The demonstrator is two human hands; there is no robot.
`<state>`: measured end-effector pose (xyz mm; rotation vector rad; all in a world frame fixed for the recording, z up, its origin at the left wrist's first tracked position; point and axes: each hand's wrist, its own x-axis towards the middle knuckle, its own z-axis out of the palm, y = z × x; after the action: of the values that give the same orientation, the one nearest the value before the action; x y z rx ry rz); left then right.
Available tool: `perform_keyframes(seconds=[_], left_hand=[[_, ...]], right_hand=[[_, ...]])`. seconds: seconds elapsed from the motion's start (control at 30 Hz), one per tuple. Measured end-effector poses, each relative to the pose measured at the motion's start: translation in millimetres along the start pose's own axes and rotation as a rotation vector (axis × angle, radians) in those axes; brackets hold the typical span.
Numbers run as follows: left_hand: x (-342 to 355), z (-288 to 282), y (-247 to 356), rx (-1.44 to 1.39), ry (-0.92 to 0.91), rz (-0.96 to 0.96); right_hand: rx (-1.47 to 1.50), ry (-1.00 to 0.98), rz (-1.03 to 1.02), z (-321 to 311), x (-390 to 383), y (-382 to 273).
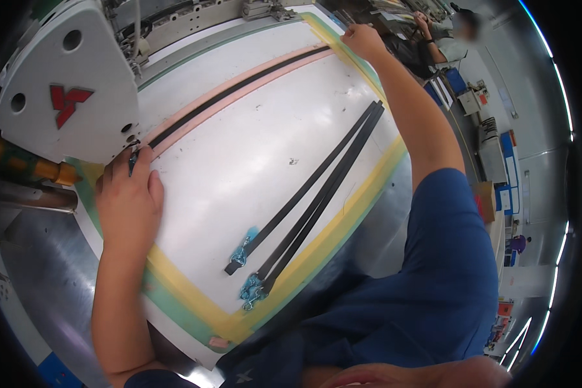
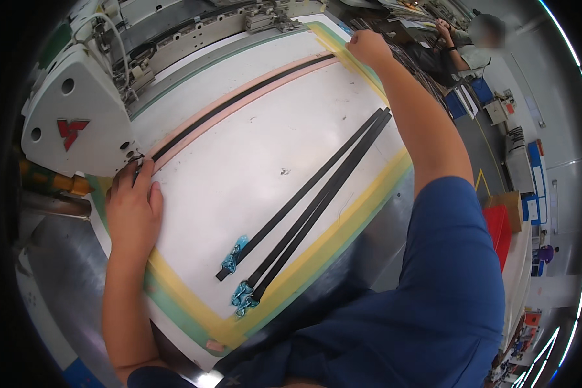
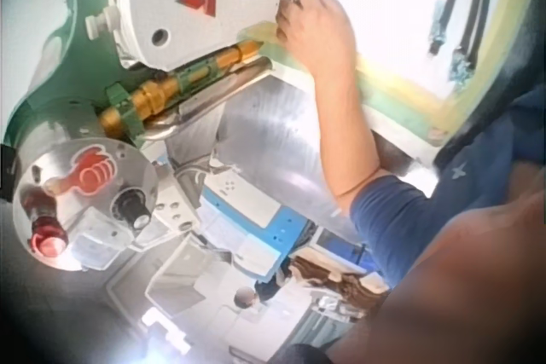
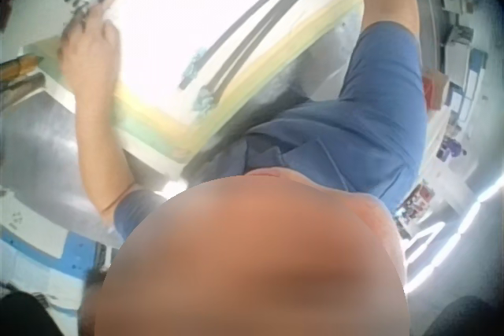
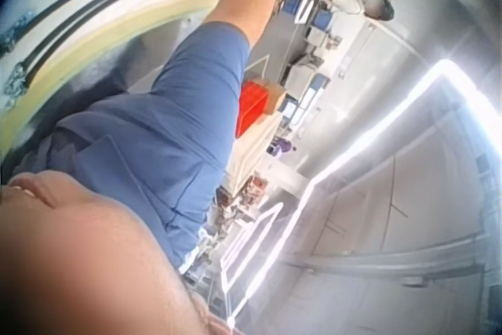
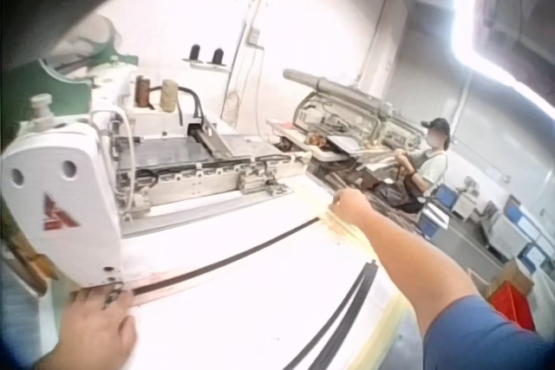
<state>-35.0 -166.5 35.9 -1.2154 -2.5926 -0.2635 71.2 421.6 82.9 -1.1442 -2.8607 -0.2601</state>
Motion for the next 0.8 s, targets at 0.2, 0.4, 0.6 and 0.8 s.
perform_keyframes(seconds=[0.2, 0.4, 0.6, 0.8], left_hand=[[2.2, 6.3, -8.1, -0.132, 0.036, -0.031], [10.5, 11.1, -11.1, -0.274, 0.062, 0.046], [-2.9, 0.6, -5.6, 0.008, 0.252, 0.116], [-9.5, -11.0, -1.7, 0.022, 0.126, 0.180]], right_hand=[[0.224, 0.163, -0.237, 35.3, -67.5, -30.5], [-0.031, -0.097, -0.353, -17.9, -36.7, -26.6], [0.358, 0.042, -0.546, -41.7, -97.0, -200.7], [0.579, -0.012, -1.045, -40.2, -210.8, -311.7]])
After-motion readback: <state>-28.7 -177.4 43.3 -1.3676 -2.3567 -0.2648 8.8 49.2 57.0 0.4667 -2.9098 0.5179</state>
